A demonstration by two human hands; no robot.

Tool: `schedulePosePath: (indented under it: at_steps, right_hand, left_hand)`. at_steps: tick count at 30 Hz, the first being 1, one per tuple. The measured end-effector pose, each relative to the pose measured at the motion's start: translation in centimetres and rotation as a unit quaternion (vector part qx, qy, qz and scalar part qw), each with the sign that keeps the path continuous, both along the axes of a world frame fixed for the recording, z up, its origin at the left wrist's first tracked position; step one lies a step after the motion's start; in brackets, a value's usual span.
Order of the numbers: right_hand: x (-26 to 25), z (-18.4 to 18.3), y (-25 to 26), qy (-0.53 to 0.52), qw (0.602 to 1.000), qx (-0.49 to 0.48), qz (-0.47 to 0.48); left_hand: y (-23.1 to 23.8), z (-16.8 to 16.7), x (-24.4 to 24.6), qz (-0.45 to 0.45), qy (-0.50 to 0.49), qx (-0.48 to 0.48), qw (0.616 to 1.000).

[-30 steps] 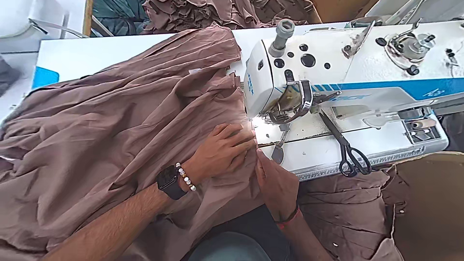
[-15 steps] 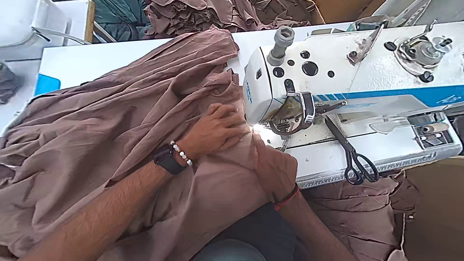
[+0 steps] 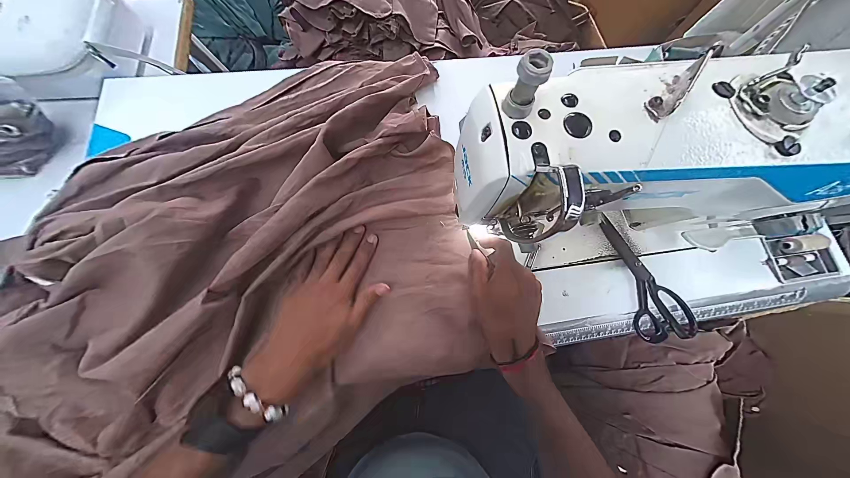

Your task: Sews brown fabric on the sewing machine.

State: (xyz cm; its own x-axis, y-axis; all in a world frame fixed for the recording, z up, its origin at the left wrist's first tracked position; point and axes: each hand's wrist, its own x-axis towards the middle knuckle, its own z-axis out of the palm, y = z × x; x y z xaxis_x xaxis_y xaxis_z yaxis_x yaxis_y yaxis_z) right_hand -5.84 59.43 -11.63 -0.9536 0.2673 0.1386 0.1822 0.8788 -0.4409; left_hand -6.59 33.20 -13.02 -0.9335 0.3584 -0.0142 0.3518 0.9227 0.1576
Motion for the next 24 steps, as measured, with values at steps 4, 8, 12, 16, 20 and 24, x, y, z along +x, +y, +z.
schedulePosePath:
  at_steps: [4, 8, 12, 16, 20, 24]
  right_hand:
    - [0.6, 0.2, -0.2, 0.000, 0.999, 0.032, 0.032]
    - [1.2, -1.0, -1.6, 0.030, 0.989, 0.142, 0.018]
    - [0.7, -0.9, -1.9, 0.026, 0.984, 0.175, 0.007]
    - [2.8, -2.2, -1.4, 0.078, 0.982, 0.172, 0.031]
    - [5.0, -2.7, -1.6, 0.043, 0.986, 0.152, 0.043]
    - [5.3, -2.0, -1.5, 0.057, 0.994, 0.082, 0.054]
  left_hand:
    - [-4.4, -0.2, -6.6, -0.131, -0.012, -0.004, 0.991]
    - [-3.4, 1.4, -9.1, -0.123, -0.006, -0.068, 0.990]
    - [1.0, 5.2, -2.8, 0.041, 0.054, -0.081, 0.994]
    - [-1.8, 1.7, 1.4, 0.165, 0.013, -0.044, 0.985]
    - [-9.8, 0.0, -4.4, 0.035, -0.012, -0.058, 0.998]
    - [-5.0, 4.8, -7.1, -0.001, 0.001, -0.092, 0.996]
